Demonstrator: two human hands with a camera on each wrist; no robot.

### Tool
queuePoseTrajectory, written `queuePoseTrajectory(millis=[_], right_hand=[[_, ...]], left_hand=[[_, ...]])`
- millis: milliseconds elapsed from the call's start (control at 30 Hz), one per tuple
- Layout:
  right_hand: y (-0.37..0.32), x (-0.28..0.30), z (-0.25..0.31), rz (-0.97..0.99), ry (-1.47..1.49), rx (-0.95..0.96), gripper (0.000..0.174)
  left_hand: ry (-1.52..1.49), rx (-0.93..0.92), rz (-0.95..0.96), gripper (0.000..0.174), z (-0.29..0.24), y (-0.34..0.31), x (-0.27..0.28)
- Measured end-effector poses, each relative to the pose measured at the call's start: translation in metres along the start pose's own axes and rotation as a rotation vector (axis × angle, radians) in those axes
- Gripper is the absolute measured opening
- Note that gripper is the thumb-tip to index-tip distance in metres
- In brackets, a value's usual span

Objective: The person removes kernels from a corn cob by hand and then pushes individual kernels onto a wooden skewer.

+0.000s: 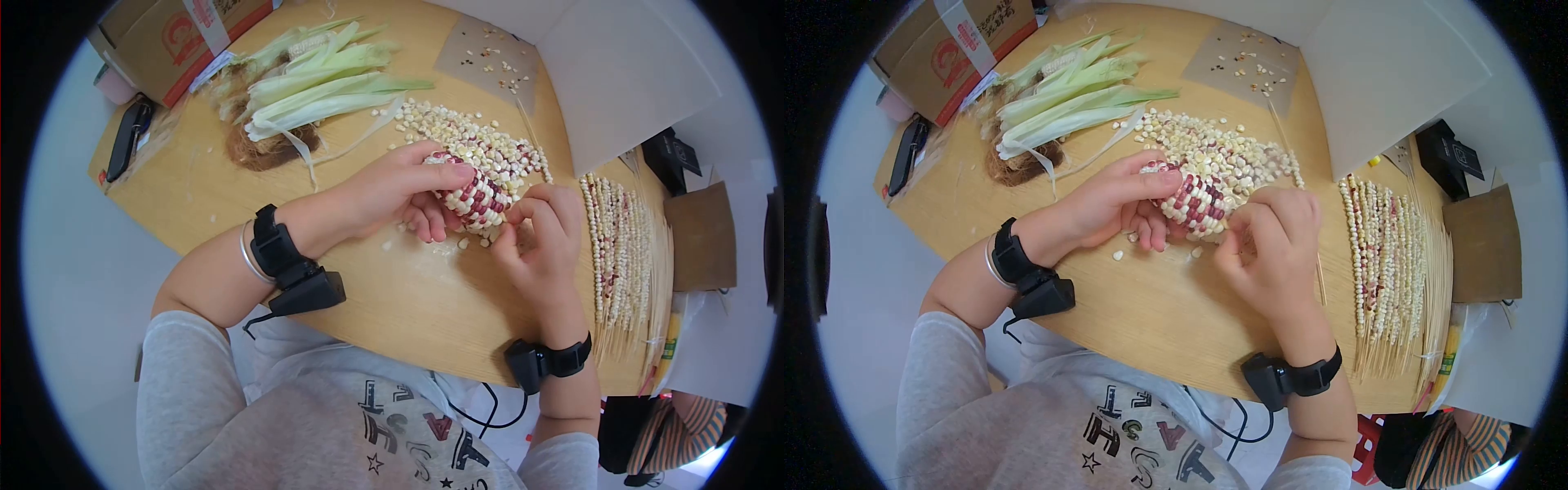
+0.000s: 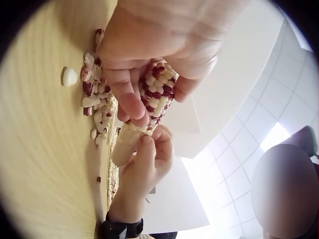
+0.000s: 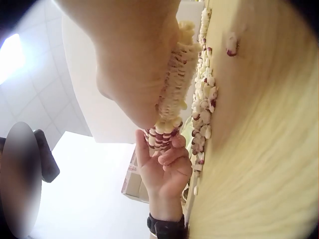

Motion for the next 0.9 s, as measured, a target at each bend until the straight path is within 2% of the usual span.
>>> queuePoseTrajectory(millis=[533, 600, 733, 900], right_hand=[[0.000, 0.001, 0.001, -0.012, -0.027, 0.007, 0.021], [0.002, 0.003, 0.000, -0.031, -0.016, -0.063, 0.021], [0.001, 0.002, 0.000, 0.007, -0.035, -0.018, 0.022], [-0.002, -0.002, -0.002, 0.053, 0.044, -0.094, 0.021]], left_hand=[[-0.116, 0.026, 0.067, 0.037, 0.001, 0.001, -0.001], [0.014, -0.087, 0.012, 0.036, -0.007, -0.003, -0.001], [0.083, -0.083, -0.002, 0.037, -0.008, -0.004, -0.001], [0.138, -0.047, -0.008, 0.039, -0.005, -0.005, -0.002]])
Point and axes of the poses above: each hand's wrist, its own y-axis towards the middle knuckle, its own x-axis out of the back of the hand, z = x × y, the point moved 5 cm from there along y, towards the middle knuckle, and after that the axes turned 4 degrees about x, right-handed, at the moved point
